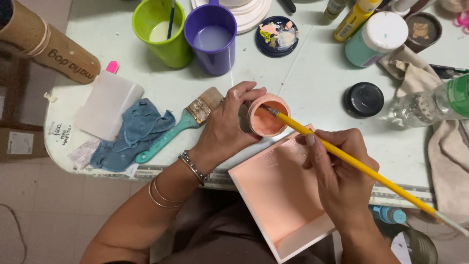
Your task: Painting a small wooden box and mixing paint in a jar using a paintbrush
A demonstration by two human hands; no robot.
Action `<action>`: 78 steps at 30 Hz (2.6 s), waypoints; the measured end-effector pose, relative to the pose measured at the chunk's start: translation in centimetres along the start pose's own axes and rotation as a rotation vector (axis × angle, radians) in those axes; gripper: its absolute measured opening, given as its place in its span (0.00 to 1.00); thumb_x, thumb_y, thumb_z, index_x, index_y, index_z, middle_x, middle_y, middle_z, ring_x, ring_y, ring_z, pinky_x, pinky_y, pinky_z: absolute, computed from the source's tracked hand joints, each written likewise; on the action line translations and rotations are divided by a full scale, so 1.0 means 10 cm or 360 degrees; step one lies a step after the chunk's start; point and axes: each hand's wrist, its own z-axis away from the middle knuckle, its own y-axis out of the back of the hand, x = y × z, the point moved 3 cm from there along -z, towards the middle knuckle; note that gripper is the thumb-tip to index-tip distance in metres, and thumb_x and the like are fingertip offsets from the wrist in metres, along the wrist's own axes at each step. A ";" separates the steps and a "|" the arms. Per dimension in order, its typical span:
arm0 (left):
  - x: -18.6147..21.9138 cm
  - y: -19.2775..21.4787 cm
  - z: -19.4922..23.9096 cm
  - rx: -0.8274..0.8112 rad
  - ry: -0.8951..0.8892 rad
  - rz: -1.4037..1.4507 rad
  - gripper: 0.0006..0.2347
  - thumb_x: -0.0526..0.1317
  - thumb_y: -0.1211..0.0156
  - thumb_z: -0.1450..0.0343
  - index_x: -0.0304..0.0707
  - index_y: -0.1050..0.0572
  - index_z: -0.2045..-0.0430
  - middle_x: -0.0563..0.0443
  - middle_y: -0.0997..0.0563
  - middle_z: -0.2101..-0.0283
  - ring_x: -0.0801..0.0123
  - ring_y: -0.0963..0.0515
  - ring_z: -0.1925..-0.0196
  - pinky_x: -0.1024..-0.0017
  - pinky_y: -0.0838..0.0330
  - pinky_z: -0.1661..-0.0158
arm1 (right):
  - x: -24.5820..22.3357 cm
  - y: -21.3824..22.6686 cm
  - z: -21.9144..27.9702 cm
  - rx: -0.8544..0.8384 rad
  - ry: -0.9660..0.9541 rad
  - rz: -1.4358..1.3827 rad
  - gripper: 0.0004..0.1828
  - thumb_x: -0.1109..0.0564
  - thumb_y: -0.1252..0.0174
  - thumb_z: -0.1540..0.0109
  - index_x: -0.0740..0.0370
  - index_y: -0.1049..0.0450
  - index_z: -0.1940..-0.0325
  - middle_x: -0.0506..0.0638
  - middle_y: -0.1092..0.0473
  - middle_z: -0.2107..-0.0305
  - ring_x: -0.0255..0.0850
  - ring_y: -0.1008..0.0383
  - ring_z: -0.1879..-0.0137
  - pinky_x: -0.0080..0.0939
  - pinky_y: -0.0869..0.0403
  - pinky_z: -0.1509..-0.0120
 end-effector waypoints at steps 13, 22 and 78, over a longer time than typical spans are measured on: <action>-0.03 -0.01 0.00 -0.0040 -0.0021 -0.0031 0.32 0.38 0.29 0.47 0.33 0.44 0.54 0.51 0.29 0.49 0.59 0.29 0.45 0.67 0.34 0.48 | -0.06 -0.01 0.04 0.0034 0.0188 0.0054 0.05 0.65 0.52 0.39 0.71 0.40 0.63 0.59 0.28 0.71 0.34 0.32 0.78 0.28 0.28 0.72; 0.00 0.01 -0.01 -0.0012 -0.0013 0.0005 0.32 0.38 0.29 0.47 0.33 0.44 0.54 0.49 0.27 0.51 0.61 0.28 0.45 0.68 0.33 0.48 | -0.05 -0.02 0.08 0.0014 0.0302 0.0158 0.06 0.65 0.51 0.39 0.72 0.38 0.61 0.60 0.28 0.69 0.35 0.29 0.74 0.27 0.30 0.70; 0.10 -0.48 1.62 -0.0477 0.1220 0.1233 0.30 0.43 0.28 0.54 0.39 0.32 0.57 0.53 0.23 0.57 0.73 0.27 0.53 0.72 0.32 0.53 | 0.54 0.88 1.43 -0.0202 0.0304 0.0773 0.08 0.59 0.48 0.47 0.64 0.28 0.67 0.54 0.30 0.68 0.43 0.27 0.67 0.37 0.27 0.62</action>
